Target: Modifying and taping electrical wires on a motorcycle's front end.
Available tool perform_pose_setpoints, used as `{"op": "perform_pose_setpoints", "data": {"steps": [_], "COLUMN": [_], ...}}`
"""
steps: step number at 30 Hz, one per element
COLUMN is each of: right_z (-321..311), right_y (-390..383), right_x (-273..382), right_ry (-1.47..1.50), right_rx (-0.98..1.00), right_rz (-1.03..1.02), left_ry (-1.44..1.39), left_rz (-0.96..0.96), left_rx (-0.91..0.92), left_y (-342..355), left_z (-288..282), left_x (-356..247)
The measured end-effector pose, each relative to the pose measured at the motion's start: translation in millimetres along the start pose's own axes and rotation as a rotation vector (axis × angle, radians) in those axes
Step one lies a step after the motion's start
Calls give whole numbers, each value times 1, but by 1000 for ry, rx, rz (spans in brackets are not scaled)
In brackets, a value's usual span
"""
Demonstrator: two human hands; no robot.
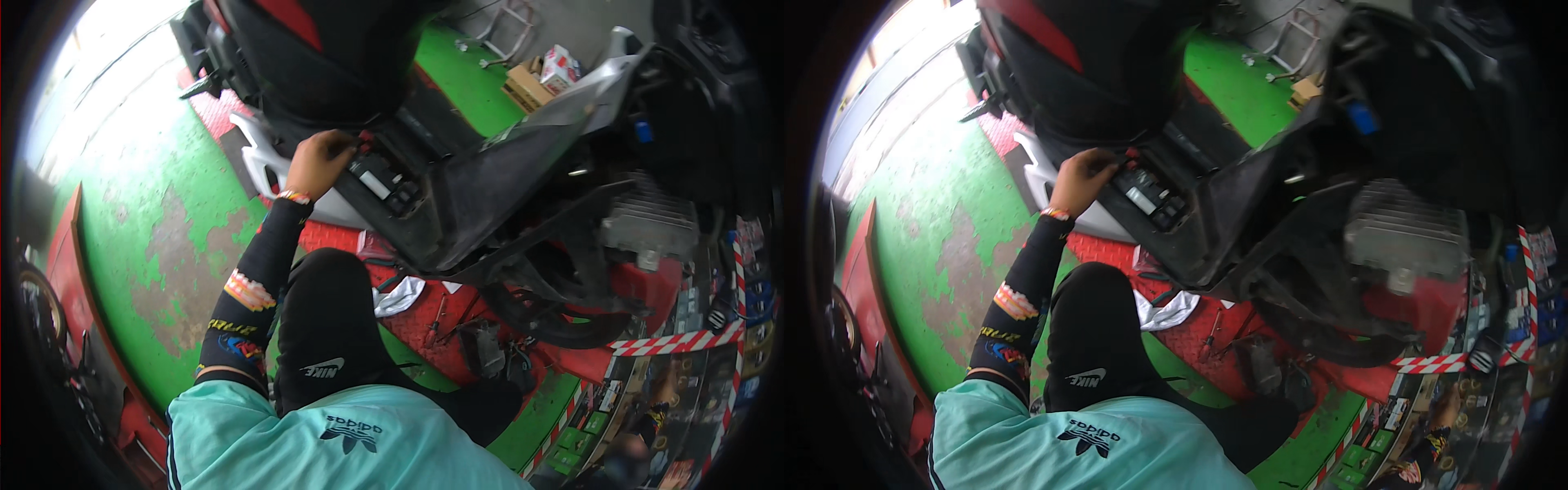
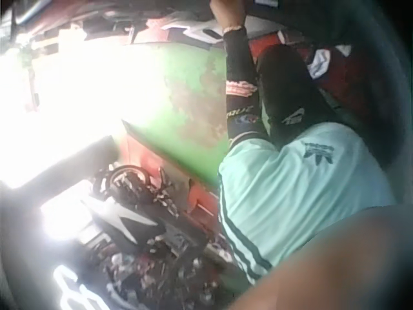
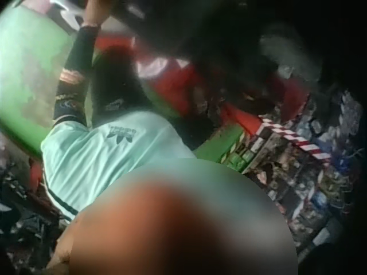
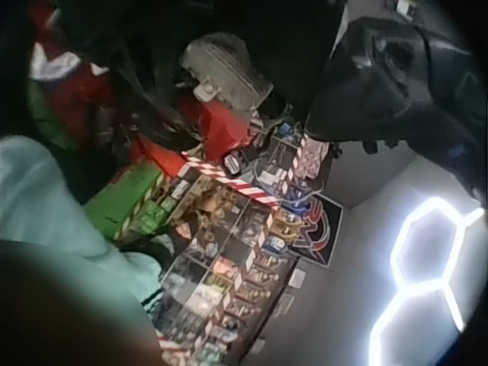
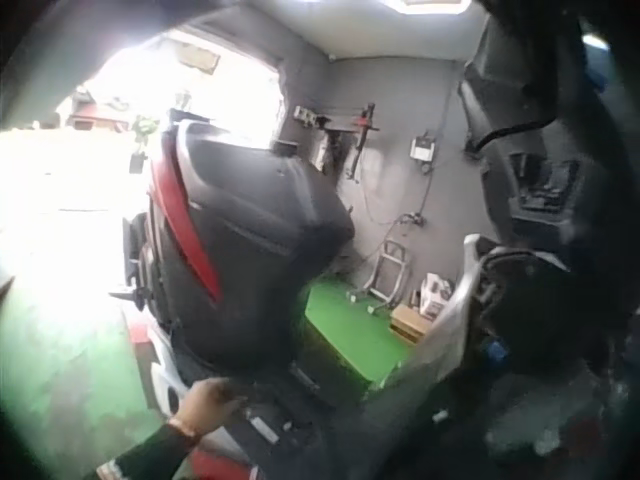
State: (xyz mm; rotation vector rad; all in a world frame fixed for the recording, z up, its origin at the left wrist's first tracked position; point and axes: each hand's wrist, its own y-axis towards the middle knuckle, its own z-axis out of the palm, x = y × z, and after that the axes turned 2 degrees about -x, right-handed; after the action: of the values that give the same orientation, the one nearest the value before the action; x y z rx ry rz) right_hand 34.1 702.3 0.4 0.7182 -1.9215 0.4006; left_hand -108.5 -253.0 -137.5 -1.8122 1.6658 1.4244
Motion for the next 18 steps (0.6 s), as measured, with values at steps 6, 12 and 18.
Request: {"op": "perform_pose_setpoints", "data": {"steps": [6, 12, 18], "right_z": [38, 46, 39], "right_y": [5, 0, 17], "right_x": [-9, -8, -32], "right_ry": [-4, 47, 114], "right_rx": [-96, -130, -62], "right_rz": [-188, -249, -254], "left_ry": [-143, -221, -354], "left_rz": [226, 153, -3], "left_rx": [-230, -147, 156], "left_y": [20, 17, -58], "left_z": [-31, -57, 4], "left_x": [-67, -106, -115]}}
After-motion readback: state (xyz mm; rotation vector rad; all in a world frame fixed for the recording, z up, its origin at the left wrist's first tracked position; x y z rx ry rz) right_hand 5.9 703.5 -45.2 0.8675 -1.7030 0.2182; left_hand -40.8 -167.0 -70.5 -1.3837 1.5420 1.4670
